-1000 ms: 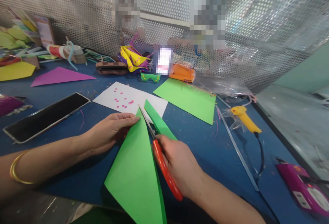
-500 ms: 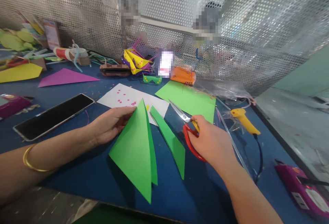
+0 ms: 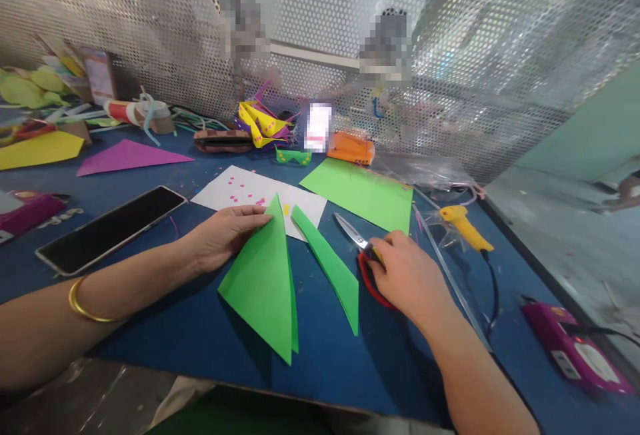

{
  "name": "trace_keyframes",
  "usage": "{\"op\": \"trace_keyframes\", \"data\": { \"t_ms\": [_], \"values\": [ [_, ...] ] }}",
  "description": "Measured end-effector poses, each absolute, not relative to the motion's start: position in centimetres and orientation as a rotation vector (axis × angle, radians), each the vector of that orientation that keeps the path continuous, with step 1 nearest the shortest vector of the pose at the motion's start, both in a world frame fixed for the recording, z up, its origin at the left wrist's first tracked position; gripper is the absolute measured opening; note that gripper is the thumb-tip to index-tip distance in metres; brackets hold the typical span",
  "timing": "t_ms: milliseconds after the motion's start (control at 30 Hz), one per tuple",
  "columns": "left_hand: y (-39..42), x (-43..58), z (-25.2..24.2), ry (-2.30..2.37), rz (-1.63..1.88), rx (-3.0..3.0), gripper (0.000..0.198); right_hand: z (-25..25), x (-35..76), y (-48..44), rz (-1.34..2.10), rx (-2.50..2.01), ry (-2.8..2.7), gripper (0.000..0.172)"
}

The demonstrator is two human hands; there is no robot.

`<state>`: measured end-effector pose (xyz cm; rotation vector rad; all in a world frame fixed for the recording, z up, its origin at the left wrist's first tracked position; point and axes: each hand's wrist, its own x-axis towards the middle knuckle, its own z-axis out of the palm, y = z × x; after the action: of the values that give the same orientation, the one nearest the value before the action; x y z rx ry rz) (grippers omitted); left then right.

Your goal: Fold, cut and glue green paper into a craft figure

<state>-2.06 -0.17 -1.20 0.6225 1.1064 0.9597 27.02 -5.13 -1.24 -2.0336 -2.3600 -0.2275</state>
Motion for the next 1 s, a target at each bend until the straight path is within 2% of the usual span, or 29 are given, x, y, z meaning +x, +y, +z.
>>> {"op": "trace_keyframes", "data": {
  "t_ms": [67, 267, 400, 467, 600, 767, 1000],
  "values": [
    [0.0, -2.1, -1.1, 1.100, 0.991, 0.606, 0.012, -1.2, 26.2, -5.3, -0.190, -1.920, -2.261, 0.030],
    [0.4, -2.3, -0.9, 1.069, 1.043, 0.569, 0.012, -2.2, 22.6, -5.0, 0.244, -1.931, -2.346, 0.038],
    [0.3, -2.4, -0.5, 1.047, 1.034, 0.562, 0.008, -1.7, 22.7, -4.8, 0.465, -1.858, -2.345, 0.018],
    [0.3, -2.4, -0.4, 1.047, 1.030, 0.553, 0.009, -0.4, 23.5, -4.4, 0.516, -1.806, -2.357, 0.029],
    [0.1, -2.4, -0.3, 1.059, 1.012, 0.531, 0.009, 2.4, 26.3, -2.2, 0.464, -1.793, -2.095, 0.039],
    [0.1, -2.4, -0.3, 1.058, 0.999, 0.515, 0.013, 2.6, 28.9, 2.1, 0.368, -1.798, -1.916, 0.029],
    [0.1, -2.3, -0.5, 1.079, 0.966, 0.489, 0.013, -0.1, 26.7, 3.0, 0.295, -1.780, -2.068, 0.015]
  ]
}}
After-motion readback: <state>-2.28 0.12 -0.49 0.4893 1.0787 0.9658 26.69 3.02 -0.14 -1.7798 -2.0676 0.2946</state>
